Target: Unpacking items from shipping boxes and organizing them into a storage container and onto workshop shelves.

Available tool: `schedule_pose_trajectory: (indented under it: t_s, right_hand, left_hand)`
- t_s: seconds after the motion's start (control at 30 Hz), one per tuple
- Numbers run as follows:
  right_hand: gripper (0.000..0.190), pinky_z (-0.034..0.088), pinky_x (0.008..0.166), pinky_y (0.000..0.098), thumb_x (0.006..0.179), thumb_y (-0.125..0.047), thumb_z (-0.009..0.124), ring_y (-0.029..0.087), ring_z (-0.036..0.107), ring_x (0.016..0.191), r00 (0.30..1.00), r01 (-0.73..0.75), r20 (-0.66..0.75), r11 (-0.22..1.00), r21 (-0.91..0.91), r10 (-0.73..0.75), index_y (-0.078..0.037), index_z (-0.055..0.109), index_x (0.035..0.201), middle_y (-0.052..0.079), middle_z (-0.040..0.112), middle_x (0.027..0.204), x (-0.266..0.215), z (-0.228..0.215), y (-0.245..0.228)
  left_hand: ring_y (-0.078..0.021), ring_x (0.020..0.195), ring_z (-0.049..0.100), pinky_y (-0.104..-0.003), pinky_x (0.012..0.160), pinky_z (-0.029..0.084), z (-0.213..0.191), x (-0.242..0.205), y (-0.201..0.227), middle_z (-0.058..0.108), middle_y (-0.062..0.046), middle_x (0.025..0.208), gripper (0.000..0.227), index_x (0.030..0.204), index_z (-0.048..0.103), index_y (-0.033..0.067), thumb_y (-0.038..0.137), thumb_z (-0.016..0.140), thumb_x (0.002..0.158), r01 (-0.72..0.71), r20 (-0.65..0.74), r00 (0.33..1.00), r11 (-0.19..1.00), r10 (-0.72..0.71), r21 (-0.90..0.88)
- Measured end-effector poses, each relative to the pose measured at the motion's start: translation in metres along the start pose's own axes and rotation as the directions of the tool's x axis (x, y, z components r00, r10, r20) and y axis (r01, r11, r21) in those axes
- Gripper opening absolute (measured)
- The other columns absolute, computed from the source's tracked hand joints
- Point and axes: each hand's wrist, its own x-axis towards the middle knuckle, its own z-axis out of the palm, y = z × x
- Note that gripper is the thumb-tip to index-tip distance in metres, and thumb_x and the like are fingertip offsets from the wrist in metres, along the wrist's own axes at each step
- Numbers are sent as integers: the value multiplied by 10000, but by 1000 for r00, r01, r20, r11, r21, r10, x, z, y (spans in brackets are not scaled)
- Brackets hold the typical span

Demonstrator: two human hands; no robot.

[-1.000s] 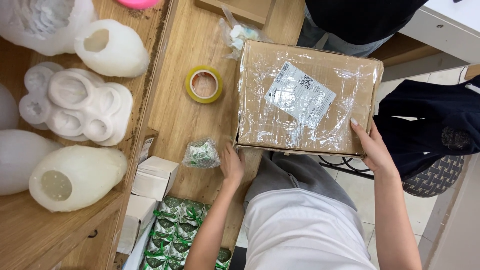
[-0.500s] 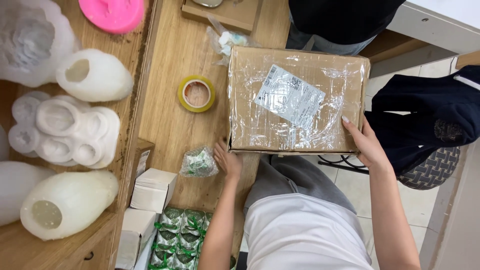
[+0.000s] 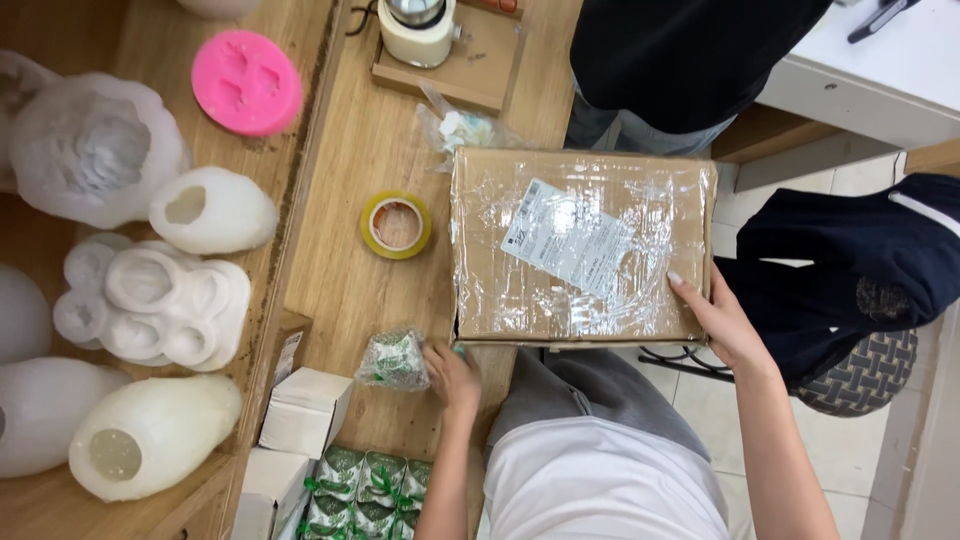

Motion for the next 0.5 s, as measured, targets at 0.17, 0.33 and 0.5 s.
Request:
schedule_pose_trajectory:
  t_s: [0.17, 0.33, 0.5]
  right_hand:
    - [853, 463, 1036, 320, 896, -312, 721, 187, 570, 1269, 995, 79, 70, 980, -180, -67, -20, 321, 1590, 155, 587, 1419, 2, -3, -3]
    - [906, 449, 1068, 341, 877, -322, 734, 211, 551, 1309, 996, 73, 75, 973, -221, -58, -25, 286, 1606, 179, 558, 1456, -1, 3, -1]
    - [968, 434, 1095, 366, 860, -331, 742, 246, 513, 1363, 995, 78, 73, 965, -251, -61, -41, 225, 1625, 203, 498, 1508, -10, 8, 10]
  left_hand:
    - [-395, 1216, 660, -500, 1025, 517, -89, 7, 29, 700, -200, 1304, 294, 1251, 674, 149, 300, 532, 1043, 199, 445, 861, 968, -248, 153]
    - [-476, 1341, 434, -594, 1020, 436, -127, 116, 50, 335, -288, 1527, 652, 1433, 534, 161, 167, 770, 825, -221, -20, 972, 945, 232, 240]
    - [-460, 1492, 290, -580, 1067, 419, -113, 188, 47, 138, -239, 1639, 674, 1367, 581, 220, 182, 849, 750, -344, 78, 937, 857, 342, 383]
